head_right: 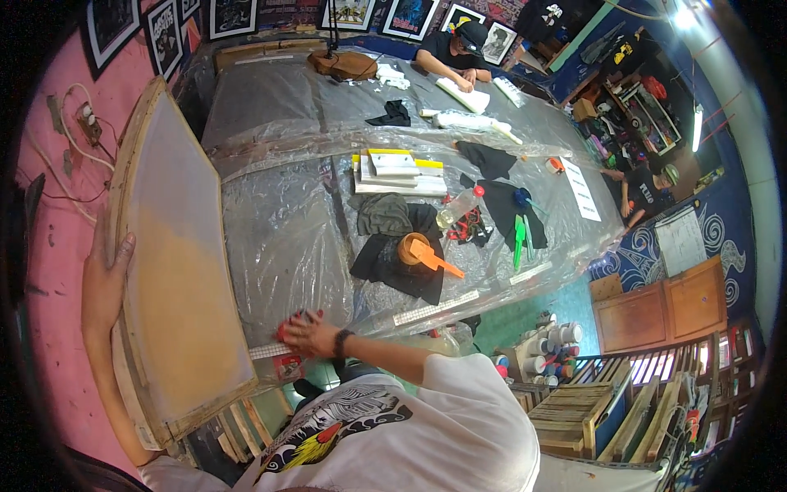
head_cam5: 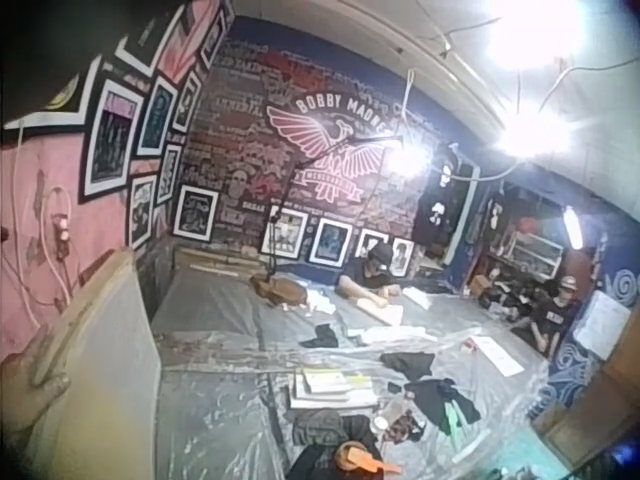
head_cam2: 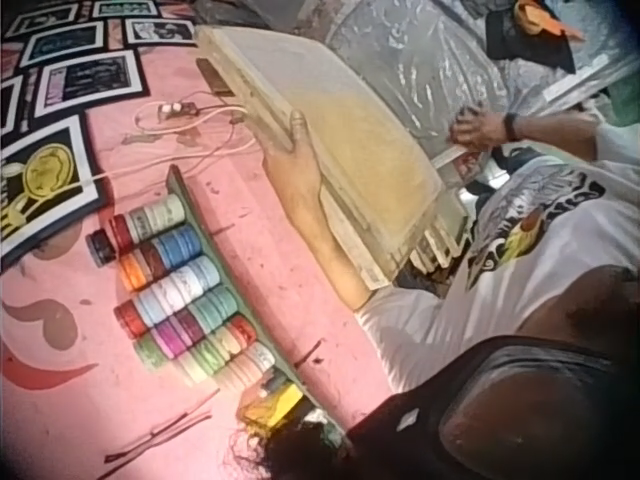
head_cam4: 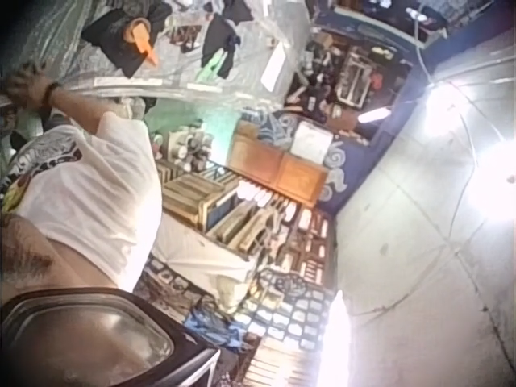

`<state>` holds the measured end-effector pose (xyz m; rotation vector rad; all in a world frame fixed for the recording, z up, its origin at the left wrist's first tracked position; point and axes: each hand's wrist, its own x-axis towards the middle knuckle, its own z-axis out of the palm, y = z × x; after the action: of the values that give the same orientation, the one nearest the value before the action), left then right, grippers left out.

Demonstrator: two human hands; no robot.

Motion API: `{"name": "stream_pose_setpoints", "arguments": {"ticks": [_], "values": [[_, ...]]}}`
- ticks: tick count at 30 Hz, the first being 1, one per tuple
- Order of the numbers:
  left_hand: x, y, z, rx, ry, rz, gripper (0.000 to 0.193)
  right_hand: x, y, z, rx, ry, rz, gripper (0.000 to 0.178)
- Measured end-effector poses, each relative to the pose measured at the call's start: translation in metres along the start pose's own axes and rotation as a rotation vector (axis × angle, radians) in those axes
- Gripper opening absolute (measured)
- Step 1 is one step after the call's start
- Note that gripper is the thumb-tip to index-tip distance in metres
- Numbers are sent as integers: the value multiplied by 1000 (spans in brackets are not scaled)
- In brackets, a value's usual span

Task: Wiping a screen printing frame, spreading emulsion or ink with a squeegee, and applying tape to the edges.

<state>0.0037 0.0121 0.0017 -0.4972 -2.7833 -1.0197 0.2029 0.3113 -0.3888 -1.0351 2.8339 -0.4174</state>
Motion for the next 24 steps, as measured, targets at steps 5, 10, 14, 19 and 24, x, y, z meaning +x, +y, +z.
{"name": "stream_pose_setpoints", "arguments": {"ticks": [5,10,14,19,24], "values": [[3,-1,1,32,3,34,66,-45,40,-11,44,32,89,64],[2,6,1,8,-3,10,67,-40,68,-21,-42,164,473,59],[1,3,3,61,6,24,69,-28,53,-14,-90,238,590,57],[1,17,-1,45,-46,-40,71,-24,42,-7,-92,351,694,53],[-1,20,-5,49,-80,-63,72,-22,36,-8,-41,409,711,51]]}}
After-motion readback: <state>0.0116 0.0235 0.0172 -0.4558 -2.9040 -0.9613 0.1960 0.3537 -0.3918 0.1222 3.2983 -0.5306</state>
